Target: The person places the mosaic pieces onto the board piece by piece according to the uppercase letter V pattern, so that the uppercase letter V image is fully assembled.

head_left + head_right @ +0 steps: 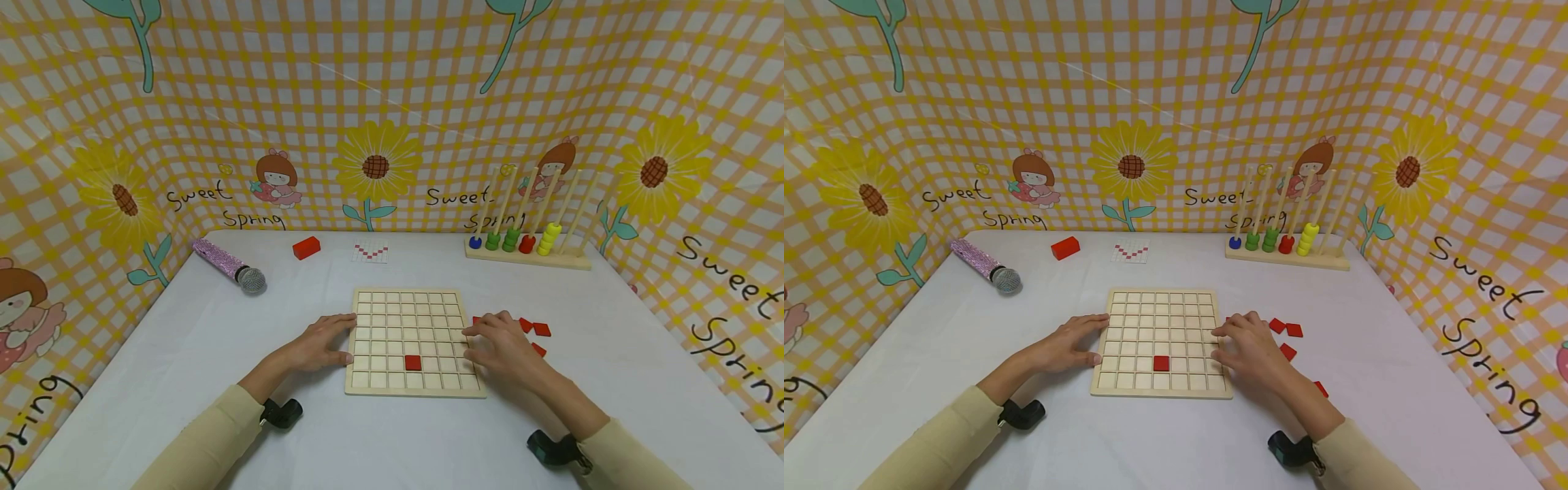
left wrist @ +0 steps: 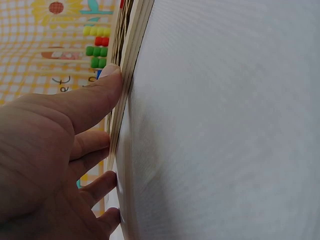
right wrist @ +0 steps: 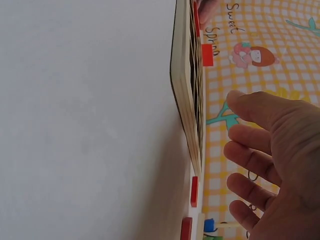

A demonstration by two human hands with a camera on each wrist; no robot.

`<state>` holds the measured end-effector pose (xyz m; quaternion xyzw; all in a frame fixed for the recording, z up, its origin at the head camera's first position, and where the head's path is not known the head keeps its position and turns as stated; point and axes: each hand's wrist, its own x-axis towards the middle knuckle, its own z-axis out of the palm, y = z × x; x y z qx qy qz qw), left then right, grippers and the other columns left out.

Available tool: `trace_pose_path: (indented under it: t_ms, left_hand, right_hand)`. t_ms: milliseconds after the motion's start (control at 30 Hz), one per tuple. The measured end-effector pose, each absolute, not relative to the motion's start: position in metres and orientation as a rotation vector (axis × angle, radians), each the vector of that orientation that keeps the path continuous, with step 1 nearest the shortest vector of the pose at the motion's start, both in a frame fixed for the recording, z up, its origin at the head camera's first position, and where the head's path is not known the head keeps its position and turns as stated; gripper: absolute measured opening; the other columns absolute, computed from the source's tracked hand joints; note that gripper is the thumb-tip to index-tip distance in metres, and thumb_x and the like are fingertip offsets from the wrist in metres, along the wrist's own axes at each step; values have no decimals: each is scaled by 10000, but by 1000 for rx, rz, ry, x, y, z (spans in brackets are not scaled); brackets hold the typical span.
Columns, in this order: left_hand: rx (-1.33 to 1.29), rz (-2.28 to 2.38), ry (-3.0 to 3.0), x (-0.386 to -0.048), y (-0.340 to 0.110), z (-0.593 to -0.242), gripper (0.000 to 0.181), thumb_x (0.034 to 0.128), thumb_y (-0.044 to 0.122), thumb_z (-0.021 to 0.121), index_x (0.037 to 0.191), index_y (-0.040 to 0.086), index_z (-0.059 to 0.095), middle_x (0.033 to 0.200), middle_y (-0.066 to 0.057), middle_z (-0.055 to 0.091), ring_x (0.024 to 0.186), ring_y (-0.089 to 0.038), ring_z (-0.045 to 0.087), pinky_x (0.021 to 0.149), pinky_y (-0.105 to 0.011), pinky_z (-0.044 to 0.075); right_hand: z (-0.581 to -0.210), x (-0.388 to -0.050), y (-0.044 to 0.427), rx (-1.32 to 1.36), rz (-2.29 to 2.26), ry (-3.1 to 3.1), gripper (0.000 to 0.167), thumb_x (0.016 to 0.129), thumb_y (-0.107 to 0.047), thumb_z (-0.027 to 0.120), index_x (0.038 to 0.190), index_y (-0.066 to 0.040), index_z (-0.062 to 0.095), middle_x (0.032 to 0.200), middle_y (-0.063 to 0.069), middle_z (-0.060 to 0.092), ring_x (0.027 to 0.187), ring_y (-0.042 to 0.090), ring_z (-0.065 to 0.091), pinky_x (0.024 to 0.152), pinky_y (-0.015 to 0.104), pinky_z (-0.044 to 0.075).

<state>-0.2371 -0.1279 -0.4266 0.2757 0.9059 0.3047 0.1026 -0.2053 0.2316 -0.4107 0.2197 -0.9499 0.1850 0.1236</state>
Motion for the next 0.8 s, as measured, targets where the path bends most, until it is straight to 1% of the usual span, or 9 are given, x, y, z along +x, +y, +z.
trace_pose_path:
  t_ms: [167,433,600,800]
  left_hand:
    - [821,899,2673,-238,-128,-427,705,839,221,704,1424,2,377,1528,-128,325,1406,-367,262,1132,-574,198]
    - [816,888,2675,-237,-127,-427,711,841,223,702,1432,12,369,1541,-112,307,1416,-357,251,1140,-562,200]
    - [815,890,2671,-237,-127,-427,713,843,227,699,1435,10,365,1541,-114,306,1418,-360,245,1137,-569,197]
    - [810,874,2677,-238,-127,-428,719,843,231,700,1439,17,359,1540,-107,309,1415,-355,250,1138,-563,200]
  right_hand:
    - [-410,-204,243,645,532,-2750,298,741,-180,780,1018,-92,714,969,30,645,920,202,448,729,320,342]
    - [-409,-203,260,583,533,-2799,293,778,-197,757,1045,-90,702,1012,41,639,987,233,452,781,377,378]
    - [-409,-202,270,557,537,-2810,317,766,-197,769,1047,-68,698,1005,62,634,984,253,441,795,399,331]
    - [-410,-200,282,551,562,-2802,328,752,-194,782,1046,-75,697,1008,62,633,963,243,418,750,373,298]
